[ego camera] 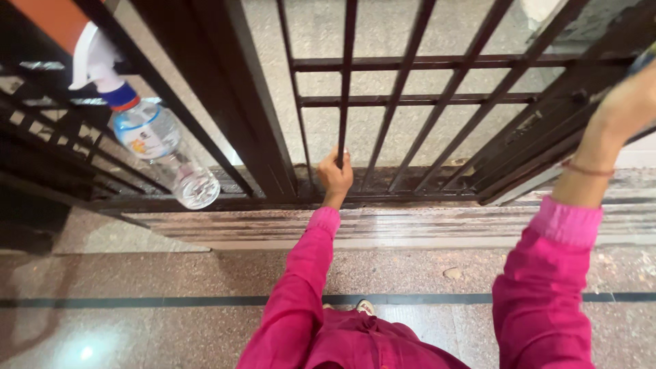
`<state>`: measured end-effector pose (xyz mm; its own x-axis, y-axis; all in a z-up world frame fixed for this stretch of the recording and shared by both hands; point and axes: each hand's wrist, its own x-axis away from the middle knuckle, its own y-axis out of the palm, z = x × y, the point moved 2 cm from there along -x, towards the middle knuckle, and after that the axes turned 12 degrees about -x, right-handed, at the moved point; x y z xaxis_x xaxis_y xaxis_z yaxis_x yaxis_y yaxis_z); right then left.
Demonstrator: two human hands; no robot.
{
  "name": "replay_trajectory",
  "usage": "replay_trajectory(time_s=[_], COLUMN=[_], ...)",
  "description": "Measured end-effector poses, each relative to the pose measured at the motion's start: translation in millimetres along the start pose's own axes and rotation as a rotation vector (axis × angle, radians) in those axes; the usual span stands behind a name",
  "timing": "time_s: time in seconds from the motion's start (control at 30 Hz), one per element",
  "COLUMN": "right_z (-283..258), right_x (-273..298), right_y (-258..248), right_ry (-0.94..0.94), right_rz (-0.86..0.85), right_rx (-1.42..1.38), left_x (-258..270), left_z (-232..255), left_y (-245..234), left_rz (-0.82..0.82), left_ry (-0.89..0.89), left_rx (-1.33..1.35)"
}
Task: The person wipes the metal bars of a gate with a cloth, moving their hands across the different sections of the gate.
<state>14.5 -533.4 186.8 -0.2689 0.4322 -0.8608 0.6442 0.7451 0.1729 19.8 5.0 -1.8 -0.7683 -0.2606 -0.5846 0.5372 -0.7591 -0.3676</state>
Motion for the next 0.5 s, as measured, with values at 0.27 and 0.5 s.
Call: replay_trajectory(time_s=[0.27, 0.5], right_z=[-197, -245], right_x=[116, 292], right_y=[49, 120], right_ry=[0.289, 1.186], right_rz=[0.151, -0.029], right_rx=[-0.07, -0.222], left_x=[1, 49], left_z=[10, 41], left_y=[-9, -50], left_rz=[-0.03, -0.183], left_ry=[-0.045, -0.152], left_rx=[0.029, 0.041])
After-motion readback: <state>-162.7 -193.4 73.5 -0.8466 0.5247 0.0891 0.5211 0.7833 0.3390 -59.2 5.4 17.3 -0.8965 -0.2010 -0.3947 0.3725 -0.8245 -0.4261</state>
